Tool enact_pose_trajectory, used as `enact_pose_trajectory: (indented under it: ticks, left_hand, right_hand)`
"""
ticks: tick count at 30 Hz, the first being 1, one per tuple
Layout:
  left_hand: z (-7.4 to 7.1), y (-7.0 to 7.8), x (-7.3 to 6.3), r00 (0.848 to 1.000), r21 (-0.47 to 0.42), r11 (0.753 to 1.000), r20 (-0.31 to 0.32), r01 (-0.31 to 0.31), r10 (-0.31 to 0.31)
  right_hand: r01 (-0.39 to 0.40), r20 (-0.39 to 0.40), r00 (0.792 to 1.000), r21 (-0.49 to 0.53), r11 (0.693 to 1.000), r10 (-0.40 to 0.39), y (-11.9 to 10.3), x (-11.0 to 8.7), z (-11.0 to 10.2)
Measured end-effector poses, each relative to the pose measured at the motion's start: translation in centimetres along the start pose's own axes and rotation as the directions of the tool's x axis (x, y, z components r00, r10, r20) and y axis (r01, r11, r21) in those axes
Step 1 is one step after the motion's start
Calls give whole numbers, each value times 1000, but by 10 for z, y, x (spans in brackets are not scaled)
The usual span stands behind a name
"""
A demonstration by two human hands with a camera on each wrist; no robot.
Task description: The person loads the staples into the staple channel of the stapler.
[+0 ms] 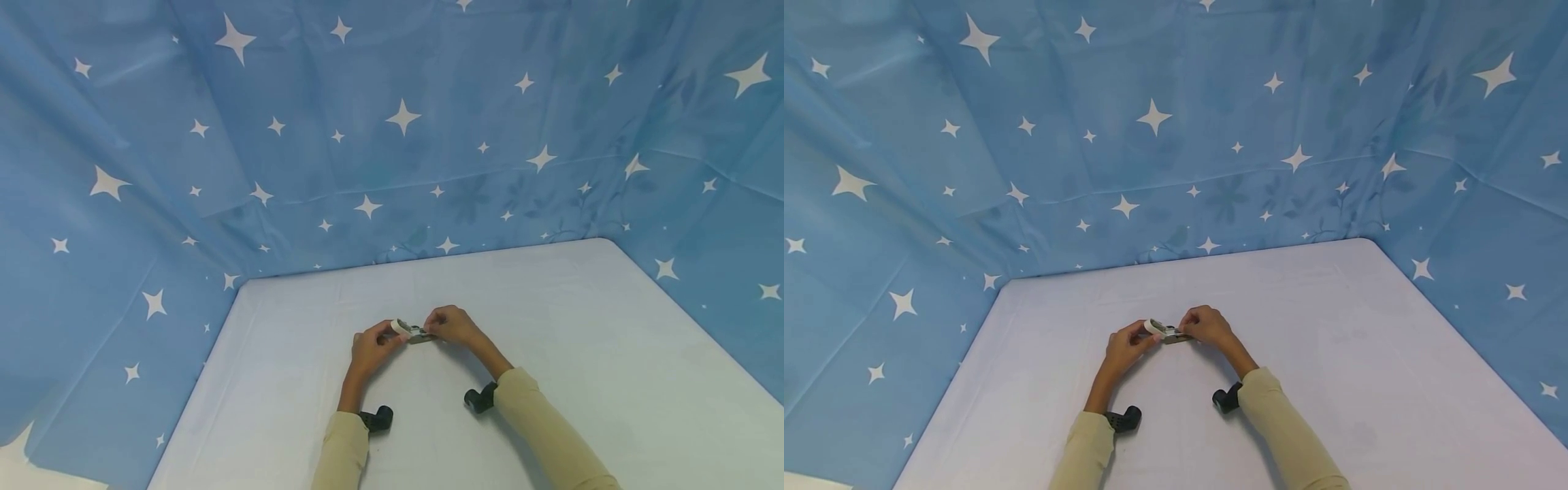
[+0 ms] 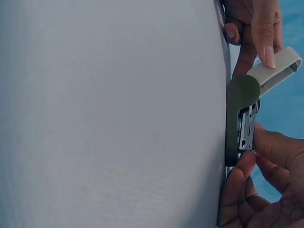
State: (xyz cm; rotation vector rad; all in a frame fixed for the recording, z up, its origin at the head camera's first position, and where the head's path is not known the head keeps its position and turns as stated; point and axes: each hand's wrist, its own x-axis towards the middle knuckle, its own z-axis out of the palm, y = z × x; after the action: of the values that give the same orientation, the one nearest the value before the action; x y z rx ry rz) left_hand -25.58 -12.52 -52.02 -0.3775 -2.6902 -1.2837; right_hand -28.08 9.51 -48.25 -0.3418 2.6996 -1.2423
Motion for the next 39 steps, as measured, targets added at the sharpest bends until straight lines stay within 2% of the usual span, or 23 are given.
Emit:
enact_pose_trajectory:
  ticks: [10,18,35,39]
  left_hand:
    - [-1,0,0,1000,-17,1000,2,1,-1]
    - [-1,1,0,1000,-3,1000,3,0,0]
    - [0,3,0,1000,-5,1000,-10,-4,4]
    - [-1,2,0,1000,0,1000,-3,-4,4]
  right_hand:
    - [-44,-7,999,-32,999,44,0,2,3]
    - [-89,7,996,-2,996,89,-2,2,1]
    - [-72,16,997,27,997,72,-3,-1,-1]
    - [-56,25,998,41,998,55,2,-1,-1]
